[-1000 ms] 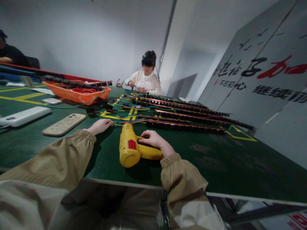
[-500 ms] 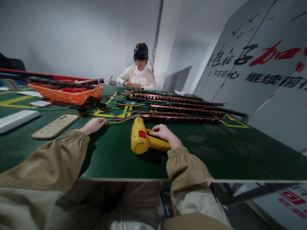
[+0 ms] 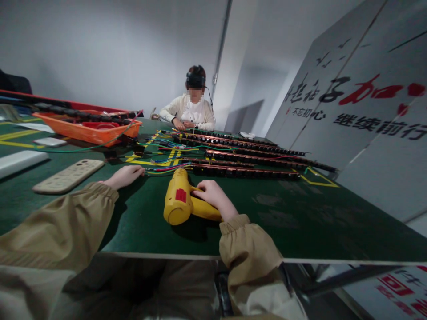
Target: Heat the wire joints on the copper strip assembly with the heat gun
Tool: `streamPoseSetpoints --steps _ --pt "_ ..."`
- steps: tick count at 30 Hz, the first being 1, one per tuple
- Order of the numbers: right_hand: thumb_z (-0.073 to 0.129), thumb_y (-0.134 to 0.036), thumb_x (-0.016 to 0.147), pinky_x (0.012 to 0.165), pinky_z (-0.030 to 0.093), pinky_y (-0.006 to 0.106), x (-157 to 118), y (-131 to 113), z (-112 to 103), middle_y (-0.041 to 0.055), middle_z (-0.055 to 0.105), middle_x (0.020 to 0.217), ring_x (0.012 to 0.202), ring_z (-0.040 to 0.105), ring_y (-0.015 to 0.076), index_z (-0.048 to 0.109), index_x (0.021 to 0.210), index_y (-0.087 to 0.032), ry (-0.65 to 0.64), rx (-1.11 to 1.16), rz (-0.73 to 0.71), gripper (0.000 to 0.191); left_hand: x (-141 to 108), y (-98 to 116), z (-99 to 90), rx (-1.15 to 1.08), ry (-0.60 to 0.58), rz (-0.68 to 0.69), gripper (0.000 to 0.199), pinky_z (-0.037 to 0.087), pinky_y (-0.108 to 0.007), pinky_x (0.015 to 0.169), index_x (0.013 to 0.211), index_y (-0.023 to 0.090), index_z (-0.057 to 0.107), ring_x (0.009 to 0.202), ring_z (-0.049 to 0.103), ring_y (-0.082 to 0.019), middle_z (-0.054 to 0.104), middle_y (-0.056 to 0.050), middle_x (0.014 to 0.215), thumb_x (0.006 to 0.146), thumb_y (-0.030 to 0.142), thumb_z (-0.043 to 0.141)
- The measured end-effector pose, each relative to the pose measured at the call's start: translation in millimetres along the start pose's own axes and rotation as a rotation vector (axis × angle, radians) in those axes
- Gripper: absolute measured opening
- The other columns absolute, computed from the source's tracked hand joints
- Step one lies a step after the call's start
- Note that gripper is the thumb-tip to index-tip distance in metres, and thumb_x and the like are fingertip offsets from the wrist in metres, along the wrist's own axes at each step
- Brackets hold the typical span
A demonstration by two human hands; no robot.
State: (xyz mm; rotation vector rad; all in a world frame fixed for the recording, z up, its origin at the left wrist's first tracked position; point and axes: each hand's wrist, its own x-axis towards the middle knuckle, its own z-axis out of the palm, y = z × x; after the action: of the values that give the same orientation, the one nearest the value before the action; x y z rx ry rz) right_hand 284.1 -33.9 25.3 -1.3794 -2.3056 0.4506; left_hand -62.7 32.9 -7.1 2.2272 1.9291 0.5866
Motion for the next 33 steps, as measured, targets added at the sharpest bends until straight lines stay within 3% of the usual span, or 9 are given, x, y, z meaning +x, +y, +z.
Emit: streamPoseSetpoints --steps 13,17,22,33 --pt "0.062 -0.036 0.078 0.059 0.034 0.023 23.6 -59.0 38.9 0.0029 0.061 0.076 0.068 0.052 0.0127 0.068 0.079 -0.014 -0.06 0.05 -0.186 0.022 -0.8 3.2 1.8 0.055 0.015 -0.015 0.044 0.038 -0.024 0.062 0.087 0.022 0.064 0.081 0.059 -0.02 0.067 -0.006 0.09 0.086 0.047 0.029" --pt "0.063 -0.035 0.077 0.06 0.034 0.023 33.2 -71.2 48.3 0.0018 0.061 0.074 0.069 0.052 0.0124 0.068 0.079 -0.015 -0.098 0.098 -0.185 0.021 1.2 -0.2 3.1 0.051 0.006 0.009 0.041 0.039 -0.024 0.064 0.085 0.021 0.063 0.083 0.059 -0.02 0.067 -0.006 0.092 0.087 0.043 0.028" --pt "0.061 -0.028 0.078 0.06 0.035 0.021 42.1 -76.6 50.0 -0.0008 0.06 0.072 0.068 0.051 0.0112 0.068 0.081 -0.014 -0.251 0.234 -0.162 0.017 2.1 -2.0 3.3 0.024 -0.005 0.004 0.039 0.04 -0.025 0.066 0.084 0.021 0.062 0.086 0.059 -0.021 0.066 -0.008 0.097 0.087 0.04 0.029" --pt "0.06 -0.039 0.077 0.057 0.034 0.022 40.7 -69.3 47.6 -0.0022 0.056 0.069 0.065 0.047 0.0112 0.064 0.077 -0.014 -0.311 0.323 -0.148 0.025 -0.1 0.7 0.3 -0.035 -0.024 0.007 0.041 0.039 -0.026 0.072 0.091 0.017 0.062 0.092 0.058 -0.022 0.066 -0.011 0.104 0.088 0.043 0.031"
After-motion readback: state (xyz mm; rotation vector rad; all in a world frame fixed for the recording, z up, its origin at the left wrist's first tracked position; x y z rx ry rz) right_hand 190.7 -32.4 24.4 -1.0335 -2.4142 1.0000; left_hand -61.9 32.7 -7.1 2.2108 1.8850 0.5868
